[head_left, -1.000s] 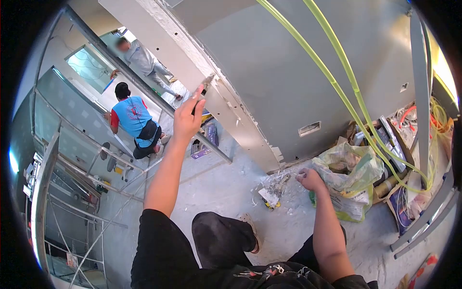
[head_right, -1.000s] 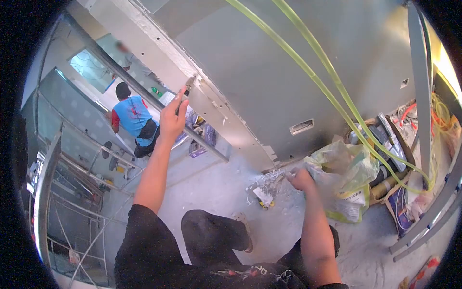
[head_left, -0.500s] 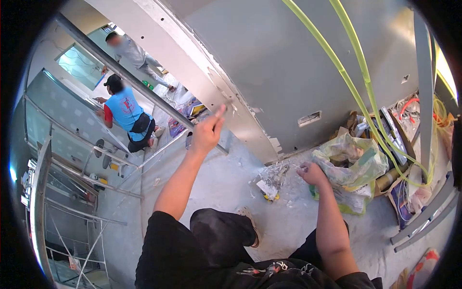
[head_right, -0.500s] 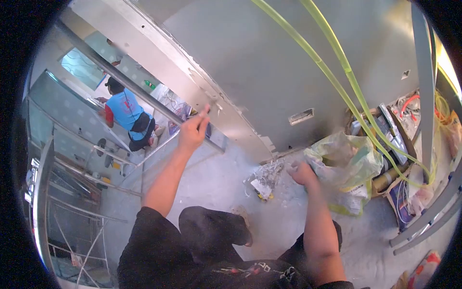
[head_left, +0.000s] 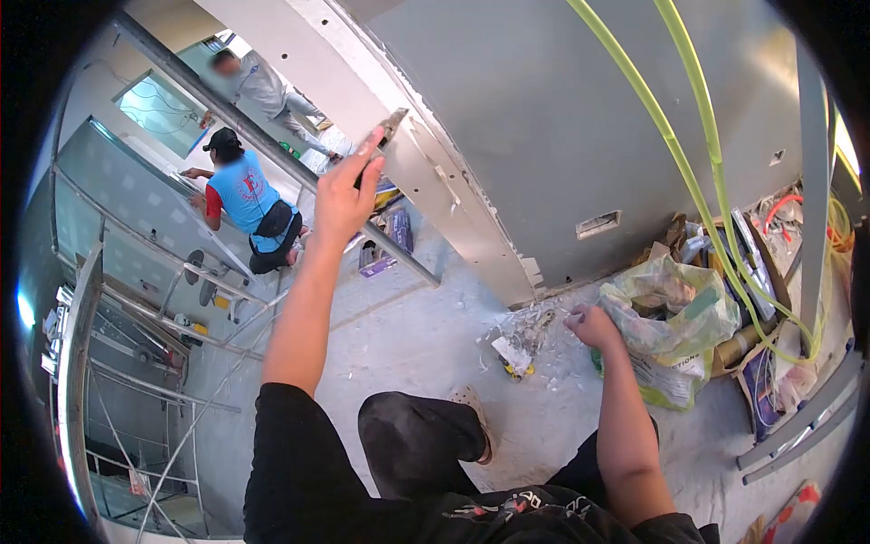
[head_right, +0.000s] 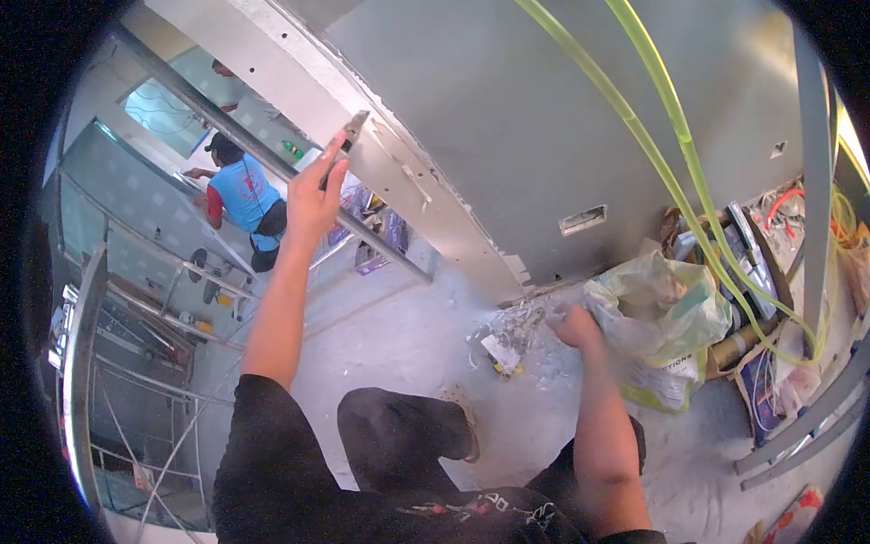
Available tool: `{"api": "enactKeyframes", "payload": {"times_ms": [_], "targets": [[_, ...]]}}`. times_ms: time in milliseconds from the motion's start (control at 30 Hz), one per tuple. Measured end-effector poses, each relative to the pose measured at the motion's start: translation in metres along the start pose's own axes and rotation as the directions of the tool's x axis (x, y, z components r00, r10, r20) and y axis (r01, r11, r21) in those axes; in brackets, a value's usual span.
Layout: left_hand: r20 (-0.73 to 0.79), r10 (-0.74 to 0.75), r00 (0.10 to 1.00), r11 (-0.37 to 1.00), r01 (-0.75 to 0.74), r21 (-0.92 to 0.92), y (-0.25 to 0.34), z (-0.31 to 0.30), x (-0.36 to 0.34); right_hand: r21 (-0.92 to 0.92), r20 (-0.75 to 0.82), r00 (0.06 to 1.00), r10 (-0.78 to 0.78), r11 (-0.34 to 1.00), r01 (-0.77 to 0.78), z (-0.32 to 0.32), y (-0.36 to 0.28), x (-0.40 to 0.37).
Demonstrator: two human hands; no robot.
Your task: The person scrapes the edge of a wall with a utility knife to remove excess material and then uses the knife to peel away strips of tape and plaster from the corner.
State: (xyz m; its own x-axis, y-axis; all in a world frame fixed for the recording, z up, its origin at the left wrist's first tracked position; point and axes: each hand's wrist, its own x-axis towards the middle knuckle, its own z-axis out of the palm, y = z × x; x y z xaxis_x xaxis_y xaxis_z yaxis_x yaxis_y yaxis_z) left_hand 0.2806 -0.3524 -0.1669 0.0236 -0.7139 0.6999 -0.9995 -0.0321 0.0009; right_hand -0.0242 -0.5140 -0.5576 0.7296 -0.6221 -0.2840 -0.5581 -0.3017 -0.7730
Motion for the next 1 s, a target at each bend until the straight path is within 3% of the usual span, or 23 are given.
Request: {"api": "enactKeyframes", "payload": {"times_ms": [233, 367, 433, 600, 633, 667, 733, 800, 833, 867, 933, 1000], "targets": [[0.001, -0.002, 1.000, 1.000, 0.002, -0.007, 0.000, 0.006, 0.001, 0.029, -0.032, 0.999, -0.026, 0.999, 0.027, 0.001, 0.002, 0.002], [-0.070, -0.072, 0.995, 0.995, 0.067, -0.077, 0.011, 0.027, -0.009, 0.021, -0.031, 0.999, -0.018, 1.000, 0.019, 0.001, 0.005, 0.004], [-0.174, -0.029, 0.984, 0.994, 0.011, -0.106, 0.009, 0.040, -0.014, 0.029, -0.034, 0.999, -0.015, 0.999, 0.016, 0.003, 0.008, 0.004], [-0.139, -0.098, 0.985, 0.990, 0.082, -0.114, 0.002, 0.045, -0.034, 0.061, -0.020, 1.000, -0.007, 0.998, 0.008, -0.009, 0.004, -0.007], [0.119, -0.139, 0.983, 0.990, 0.142, -0.013, -0.010, 0.039, -0.044, 0.054, -0.035, 0.999, -0.017, 0.998, 0.019, -0.008, 0.005, -0.007], [0.359, -0.194, 0.913, 0.981, 0.168, 0.101, -0.020, 0.038, -0.051, 0.048, -0.056, 0.998, -0.031, 0.998, 0.034, -0.007, 0.004, -0.004], [0.665, -0.045, 0.745, 0.998, 0.004, 0.063, -0.023, 0.051, -0.098, 0.041, -0.038, 0.999, -0.033, 0.999, 0.034, -0.006, 0.006, -0.004], [0.361, -0.021, 0.932, 0.995, 0.053, -0.079, -0.033, 0.048, -0.122, 0.057, -0.063, 0.998, -0.016, 0.998, 0.020, -0.020, 0.003, 0.004], [0.249, -0.095, 0.964, 0.989, 0.120, -0.090, -0.029, 0.039, -0.106, 0.059, -0.081, 0.997, -0.021, 0.998, 0.025, -0.020, 0.003, 0.002], [0.139, -0.193, 0.971, 0.972, 0.208, -0.105, -0.023, 0.027, -0.103, 0.053, -0.077, 0.997, -0.025, 0.998, 0.029, -0.017, 0.005, -0.006], [-0.018, -0.042, 0.999, 0.999, 0.042, -0.022, -0.004, 0.008, -0.062, 0.066, -0.064, 0.998, -0.020, 0.998, 0.024, -0.014, 0.007, -0.007], [-0.010, -0.050, 0.999, 0.999, 0.050, -0.013, 0.005, 0.003, -0.032, 0.094, -0.061, 0.998, -0.026, 0.995, 0.031, -0.009, 0.002, -0.006]]}}
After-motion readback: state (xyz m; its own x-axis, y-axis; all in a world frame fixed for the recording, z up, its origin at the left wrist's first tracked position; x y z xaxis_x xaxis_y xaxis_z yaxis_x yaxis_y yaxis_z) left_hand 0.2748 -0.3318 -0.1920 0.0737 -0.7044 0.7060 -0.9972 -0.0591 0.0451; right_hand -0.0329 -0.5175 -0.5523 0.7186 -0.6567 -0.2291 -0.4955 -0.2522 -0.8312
